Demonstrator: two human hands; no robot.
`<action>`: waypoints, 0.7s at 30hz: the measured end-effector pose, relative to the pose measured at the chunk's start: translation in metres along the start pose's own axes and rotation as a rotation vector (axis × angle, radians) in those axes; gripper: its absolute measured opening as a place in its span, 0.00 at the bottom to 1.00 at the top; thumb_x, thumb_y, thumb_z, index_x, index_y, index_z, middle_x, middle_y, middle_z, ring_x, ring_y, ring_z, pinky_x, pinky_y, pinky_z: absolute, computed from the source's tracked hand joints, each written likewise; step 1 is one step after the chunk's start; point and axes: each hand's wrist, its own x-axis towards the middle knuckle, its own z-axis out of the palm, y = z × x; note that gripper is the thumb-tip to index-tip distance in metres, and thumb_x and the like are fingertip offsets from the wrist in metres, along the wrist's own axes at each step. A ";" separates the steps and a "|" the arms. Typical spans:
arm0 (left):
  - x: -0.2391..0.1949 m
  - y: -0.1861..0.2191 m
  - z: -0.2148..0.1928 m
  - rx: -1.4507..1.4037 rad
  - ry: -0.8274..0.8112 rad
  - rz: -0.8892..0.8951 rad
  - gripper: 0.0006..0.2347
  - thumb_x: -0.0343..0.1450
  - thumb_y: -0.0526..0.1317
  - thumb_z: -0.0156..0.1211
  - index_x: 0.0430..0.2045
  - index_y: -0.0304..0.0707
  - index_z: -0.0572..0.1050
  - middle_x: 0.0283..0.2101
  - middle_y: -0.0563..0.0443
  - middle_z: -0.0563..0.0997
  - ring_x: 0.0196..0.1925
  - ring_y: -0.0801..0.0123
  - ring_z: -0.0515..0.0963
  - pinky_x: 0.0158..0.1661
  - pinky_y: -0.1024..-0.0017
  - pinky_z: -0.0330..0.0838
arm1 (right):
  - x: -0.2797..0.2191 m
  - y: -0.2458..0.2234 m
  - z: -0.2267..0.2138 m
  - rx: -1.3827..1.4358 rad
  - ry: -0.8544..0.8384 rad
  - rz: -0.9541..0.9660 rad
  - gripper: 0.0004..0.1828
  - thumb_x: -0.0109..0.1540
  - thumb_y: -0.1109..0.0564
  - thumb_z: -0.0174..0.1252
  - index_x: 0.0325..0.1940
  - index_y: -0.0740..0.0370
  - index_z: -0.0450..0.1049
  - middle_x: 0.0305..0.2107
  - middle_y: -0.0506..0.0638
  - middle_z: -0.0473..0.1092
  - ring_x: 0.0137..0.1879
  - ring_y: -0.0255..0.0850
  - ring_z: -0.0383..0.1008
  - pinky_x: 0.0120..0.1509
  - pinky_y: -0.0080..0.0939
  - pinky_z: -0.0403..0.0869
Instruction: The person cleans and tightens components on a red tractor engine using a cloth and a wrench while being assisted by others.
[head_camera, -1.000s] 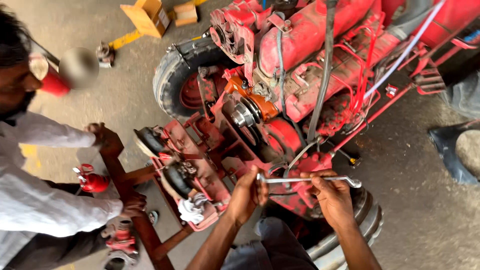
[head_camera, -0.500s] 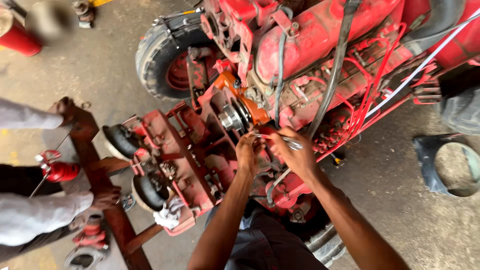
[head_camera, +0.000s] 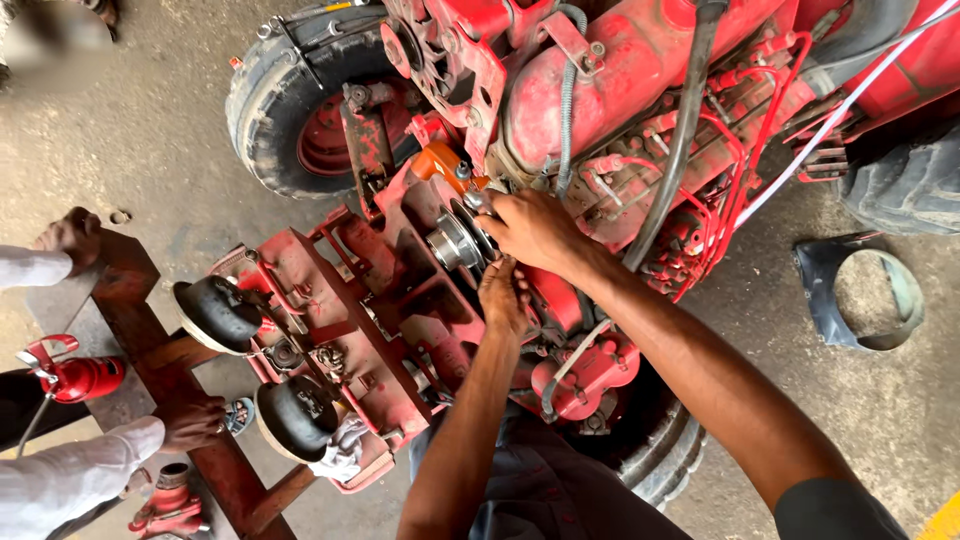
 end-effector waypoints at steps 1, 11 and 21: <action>-0.001 0.002 0.003 -0.007 0.010 -0.009 0.03 0.73 0.38 0.63 0.31 0.45 0.75 0.23 0.57 0.76 0.17 0.78 0.72 0.14 0.81 0.60 | 0.004 -0.001 0.002 -0.004 -0.022 0.057 0.16 0.67 0.47 0.58 0.42 0.65 0.76 0.20 0.61 0.73 0.28 0.57 0.76 0.32 0.57 0.72; -0.018 0.035 0.012 0.043 -0.153 -0.130 0.09 0.75 0.43 0.55 0.42 0.42 0.78 0.33 0.55 0.83 0.28 0.76 0.79 0.24 0.82 0.64 | -0.194 0.004 0.001 0.129 -0.175 -0.030 0.11 0.61 0.52 0.66 0.34 0.60 0.73 0.27 0.52 0.64 0.32 0.49 0.72 0.34 0.50 0.70; 0.008 0.007 -0.017 -0.149 -0.267 -0.037 0.06 0.77 0.36 0.56 0.45 0.35 0.78 0.32 0.54 0.79 0.33 0.73 0.81 0.33 0.79 0.76 | -0.158 -0.009 -0.038 0.223 -0.011 -0.231 0.15 0.63 0.48 0.64 0.41 0.63 0.72 0.30 0.54 0.72 0.32 0.48 0.75 0.33 0.49 0.73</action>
